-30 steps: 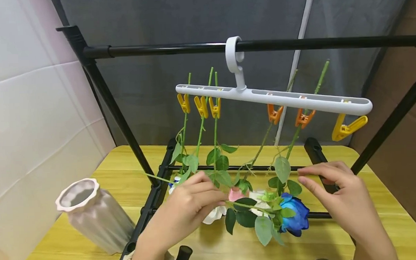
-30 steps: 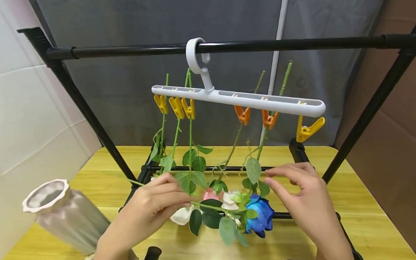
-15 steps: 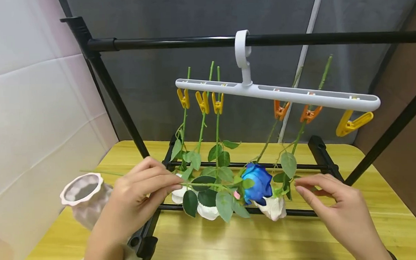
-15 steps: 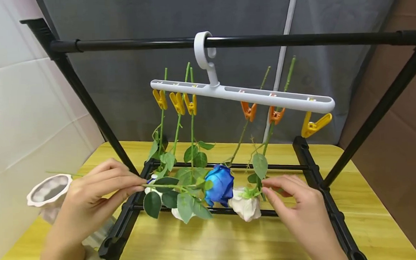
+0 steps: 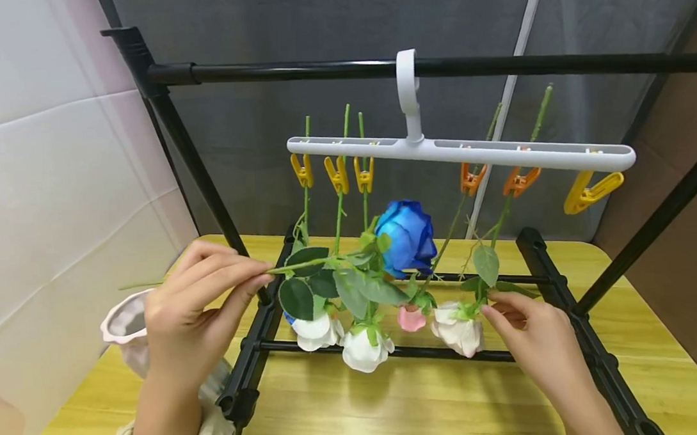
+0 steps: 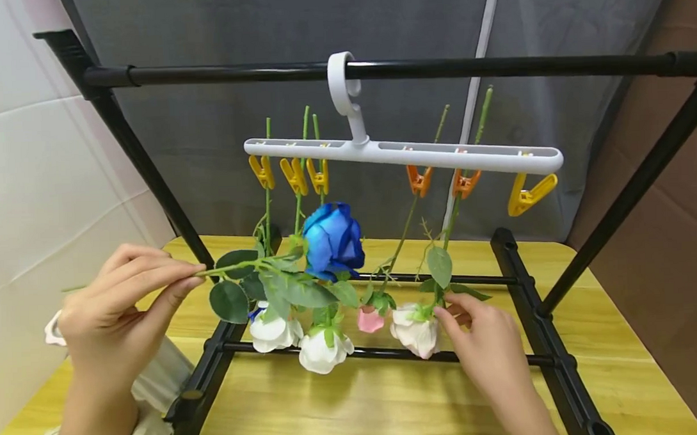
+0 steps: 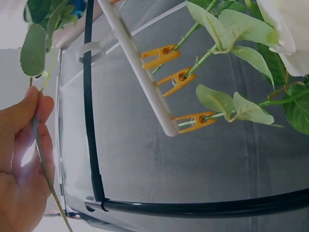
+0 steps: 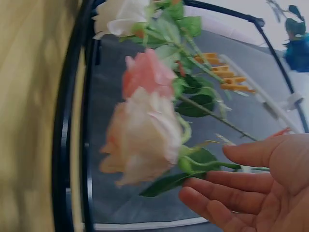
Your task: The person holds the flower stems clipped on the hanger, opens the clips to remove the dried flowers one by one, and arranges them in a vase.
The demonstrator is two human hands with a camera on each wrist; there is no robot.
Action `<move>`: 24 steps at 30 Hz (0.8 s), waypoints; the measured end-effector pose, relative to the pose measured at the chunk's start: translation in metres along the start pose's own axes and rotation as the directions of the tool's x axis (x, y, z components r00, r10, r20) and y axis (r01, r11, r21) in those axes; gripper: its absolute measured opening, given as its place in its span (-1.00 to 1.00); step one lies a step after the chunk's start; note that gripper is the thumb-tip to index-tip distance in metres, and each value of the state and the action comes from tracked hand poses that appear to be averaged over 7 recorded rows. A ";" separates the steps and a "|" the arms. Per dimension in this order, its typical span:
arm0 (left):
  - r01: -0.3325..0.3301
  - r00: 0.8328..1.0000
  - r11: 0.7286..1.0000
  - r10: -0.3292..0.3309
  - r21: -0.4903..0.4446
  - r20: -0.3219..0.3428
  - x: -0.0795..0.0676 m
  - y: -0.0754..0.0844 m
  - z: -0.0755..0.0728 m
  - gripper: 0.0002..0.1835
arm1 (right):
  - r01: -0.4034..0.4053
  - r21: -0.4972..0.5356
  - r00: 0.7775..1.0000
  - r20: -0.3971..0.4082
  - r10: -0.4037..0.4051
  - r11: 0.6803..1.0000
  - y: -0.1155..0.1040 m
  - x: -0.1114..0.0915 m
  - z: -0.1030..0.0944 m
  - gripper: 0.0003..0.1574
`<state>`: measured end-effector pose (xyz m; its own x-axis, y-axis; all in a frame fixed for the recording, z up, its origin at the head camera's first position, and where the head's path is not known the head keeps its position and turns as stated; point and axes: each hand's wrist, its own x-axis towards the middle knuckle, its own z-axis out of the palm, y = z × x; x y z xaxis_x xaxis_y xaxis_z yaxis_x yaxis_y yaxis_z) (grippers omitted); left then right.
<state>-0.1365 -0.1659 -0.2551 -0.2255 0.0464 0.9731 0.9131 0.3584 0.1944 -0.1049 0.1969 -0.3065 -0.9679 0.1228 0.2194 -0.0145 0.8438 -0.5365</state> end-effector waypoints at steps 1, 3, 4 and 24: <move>0.010 1.000 1.000 -0.010 -0.001 -0.015 0.000 -0.001 0.000 -0.63 | 0.000 -0.001 1.000 0.003 0.000 1.000 0.000 0.002 0.002 -0.60; 0.030 0.999 1.000 -0.030 0.001 -0.041 -0.001 -0.002 0.000 -0.61 | 0.007 -0.001 1.000 -0.008 -0.007 1.000 0.001 0.006 0.006 -0.59; 0.039 0.998 0.999 -0.039 -0.004 -0.054 -0.001 -0.003 0.000 -0.61 | 0.014 -0.006 1.000 -0.023 -0.015 1.000 0.002 0.007 0.009 -0.59; 0.206 0.949 0.968 -0.233 -0.144 -0.211 -0.012 -0.013 -0.006 -0.83 | 0.036 -0.172 0.935 -0.343 -0.094 0.984 0.006 0.037 0.047 -0.66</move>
<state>-0.1439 -0.1770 -0.2691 -0.3553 -0.2363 0.9044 0.8864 0.2221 0.4062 -0.1528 0.1821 -0.3396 -0.8173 0.2142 0.5349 -0.0065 0.9249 -0.3803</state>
